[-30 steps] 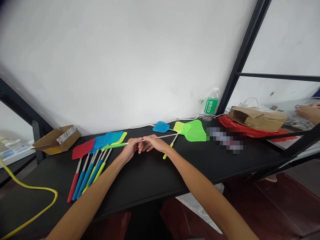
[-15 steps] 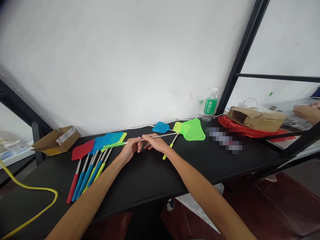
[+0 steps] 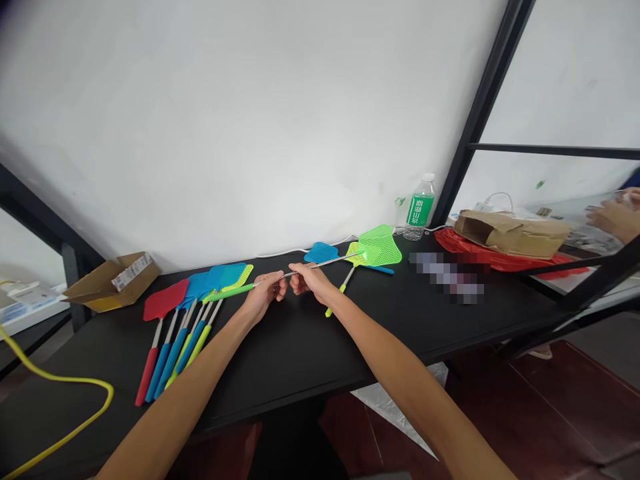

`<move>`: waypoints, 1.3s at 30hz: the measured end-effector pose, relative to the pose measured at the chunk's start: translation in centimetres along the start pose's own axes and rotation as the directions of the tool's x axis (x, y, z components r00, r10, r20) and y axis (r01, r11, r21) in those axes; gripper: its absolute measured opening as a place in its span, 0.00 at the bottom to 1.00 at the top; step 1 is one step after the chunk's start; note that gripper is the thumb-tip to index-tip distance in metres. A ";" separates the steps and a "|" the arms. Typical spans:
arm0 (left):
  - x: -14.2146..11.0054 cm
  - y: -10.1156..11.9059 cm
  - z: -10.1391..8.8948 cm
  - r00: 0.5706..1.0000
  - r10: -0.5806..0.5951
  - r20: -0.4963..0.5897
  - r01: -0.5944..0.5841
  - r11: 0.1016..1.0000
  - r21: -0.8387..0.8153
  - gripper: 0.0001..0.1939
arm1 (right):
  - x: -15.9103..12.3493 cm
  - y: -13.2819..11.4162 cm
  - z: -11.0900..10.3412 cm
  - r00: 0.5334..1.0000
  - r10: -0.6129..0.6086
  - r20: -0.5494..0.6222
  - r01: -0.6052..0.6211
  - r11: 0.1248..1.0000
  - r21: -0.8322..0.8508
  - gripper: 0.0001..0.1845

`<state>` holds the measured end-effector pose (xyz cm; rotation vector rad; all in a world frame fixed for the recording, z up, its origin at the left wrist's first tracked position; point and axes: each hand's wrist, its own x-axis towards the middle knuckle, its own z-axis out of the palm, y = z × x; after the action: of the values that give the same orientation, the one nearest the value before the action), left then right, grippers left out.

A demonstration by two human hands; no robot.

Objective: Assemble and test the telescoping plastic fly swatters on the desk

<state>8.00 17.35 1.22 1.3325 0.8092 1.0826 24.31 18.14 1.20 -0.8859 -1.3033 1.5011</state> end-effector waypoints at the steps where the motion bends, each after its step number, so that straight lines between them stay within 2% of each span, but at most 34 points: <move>1: 0.1 -0.1 0.0 1.000 0.006 -0.003 -0.006 1.000 0.004 0.20 | 0.0 0.0 0.0 1.000 0.005 -0.023 -0.005 1.000 0.011 0.27; 10: 0.4 -0.5 0.2 0.999 0.031 -0.034 -0.028 0.997 0.068 0.21 | 0.4 0.1 0.4 0.982 0.042 -0.183 -0.032 0.998 0.061 0.28; 25: 0.0 -0.2 0.7 0.995 0.102 -0.019 -0.098 0.983 0.157 0.21 | 0.7 -0.1 -0.1 0.963 0.129 -0.235 -0.105 0.988 0.111 0.28; 28: -0.1 -0.2 0.6 0.994 0.108 -0.018 -0.106 0.989 0.100 0.20 | 0.5 -0.1 -0.3 0.981 0.021 -0.191 -0.017 1.000 0.026 0.29; 31: -0.1 -0.4 0.2 0.994 0.080 -0.070 -0.078 0.996 0.036 0.21 | 0.1 -0.1 -0.4 0.993 -0.097 -0.065 0.090 0.991 -0.103 0.30; 35: -0.1 -0.4 0.1 0.987 0.045 -0.153 -0.049 0.999 -0.022 0.23 | -0.3 0.0 0.1 0.990 -0.124 0.069 0.134 0.978 -0.160 0.30; 39: 0.0 -0.4 0.4 0.973 0.023 -0.230 -0.051 0.992 -0.118 0.24 | -0.4 0.1 0.9 0.984 -0.131 0.117 0.145 0.982 -0.118 0.27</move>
<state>8.42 17.28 0.84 1.1361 0.8734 1.3120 23.54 17.43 1.25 -0.7849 -1.5221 1.3861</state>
